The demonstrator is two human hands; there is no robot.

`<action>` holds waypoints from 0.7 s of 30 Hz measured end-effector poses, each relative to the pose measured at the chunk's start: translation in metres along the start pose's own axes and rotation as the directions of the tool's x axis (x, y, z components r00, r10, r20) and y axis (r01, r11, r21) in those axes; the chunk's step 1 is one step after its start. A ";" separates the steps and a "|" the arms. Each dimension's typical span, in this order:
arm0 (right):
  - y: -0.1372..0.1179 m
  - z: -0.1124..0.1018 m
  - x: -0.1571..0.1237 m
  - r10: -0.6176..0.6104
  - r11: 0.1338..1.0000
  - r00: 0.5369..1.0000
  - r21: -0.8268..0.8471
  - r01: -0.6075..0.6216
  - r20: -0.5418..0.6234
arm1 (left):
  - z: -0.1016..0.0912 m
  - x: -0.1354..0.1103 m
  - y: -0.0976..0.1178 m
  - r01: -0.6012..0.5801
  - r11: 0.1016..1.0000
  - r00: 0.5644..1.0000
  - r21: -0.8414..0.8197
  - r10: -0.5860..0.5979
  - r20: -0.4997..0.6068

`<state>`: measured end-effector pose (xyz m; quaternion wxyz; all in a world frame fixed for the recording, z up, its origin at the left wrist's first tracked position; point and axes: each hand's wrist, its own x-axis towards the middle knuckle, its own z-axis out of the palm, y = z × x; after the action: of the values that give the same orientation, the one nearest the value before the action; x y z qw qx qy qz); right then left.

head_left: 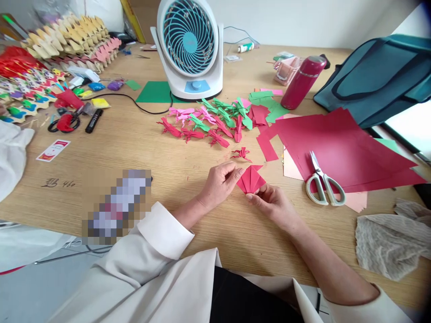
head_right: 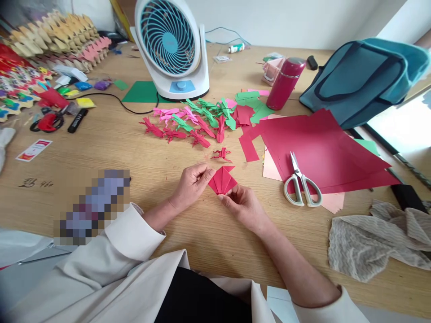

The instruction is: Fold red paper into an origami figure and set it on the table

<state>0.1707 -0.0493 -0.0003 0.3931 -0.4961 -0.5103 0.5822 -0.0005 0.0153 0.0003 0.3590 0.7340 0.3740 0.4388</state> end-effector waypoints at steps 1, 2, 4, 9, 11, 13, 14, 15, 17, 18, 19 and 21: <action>0.000 0.001 0.000 0.003 1.000 1.000 -0.006 -0.003 -0.008 | 0.000 0.000 0.000 -0.011 1.000 1.000 0.010 0.011 0.006; -0.001 0.001 0.000 0.005 1.000 1.000 -0.008 -0.005 -0.014 | 0.000 0.000 0.001 -0.020 1.000 1.000 0.019 0.020 0.010; -0.001 0.002 0.000 0.005 1.000 1.000 -0.004 -0.005 -0.018 | 0.001 0.000 0.002 -0.037 0.999 0.999 0.027 0.036 0.017; -0.002 0.003 -0.001 0.011 0.999 1.000 0.037 -0.012 0.008 | 0.001 0.001 0.003 -0.042 0.999 0.998 -0.011 0.042 0.048; -0.002 0.002 0.000 0.016 0.999 1.000 0.050 -0.017 0.023 | 0.001 0.001 0.003 -0.037 0.999 0.997 -0.025 0.038 0.063; -0.002 0.002 0.000 0.015 0.998 0.999 0.057 -0.017 0.034 | 0.000 0.001 0.002 -0.007 0.999 0.997 -0.040 0.010 0.073; -0.002 0.002 0.000 0.013 0.998 0.999 0.058 -0.016 0.039 | 0.000 0.001 0.002 0.015 0.999 0.997 -0.049 -0.011 0.079; -0.002 0.002 -0.001 0.014 0.998 0.999 0.055 -0.017 0.043 | -0.001 0.001 0.002 0.039 0.998 0.996 -0.058 -0.034 0.086; -0.002 0.003 -0.001 0.023 0.999 0.998 0.039 -0.025 0.053 | -0.001 0.001 0.003 0.070 0.995 0.993 -0.074 -0.062 0.101; -0.002 0.004 -0.001 0.028 0.999 0.998 0.027 -0.030 0.057 | -0.001 0.001 0.004 0.072 0.994 0.992 -0.078 -0.063 0.108; -0.002 0.004 -0.001 0.031 0.999 0.998 0.016 -0.032 0.061 | -0.001 0.001 0.005 0.066 0.995 0.992 -0.081 -0.056 0.112; -0.002 0.004 -0.002 0.027 1.000 0.997 0.007 -0.028 0.065 | -0.001 0.001 0.006 0.038 0.996 0.994 -0.084 -0.029 0.110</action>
<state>0.1667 -0.0514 0.0019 0.3701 -0.4822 -0.5139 0.6054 0.0004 0.0135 0.0067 0.4174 0.7342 0.3469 0.4079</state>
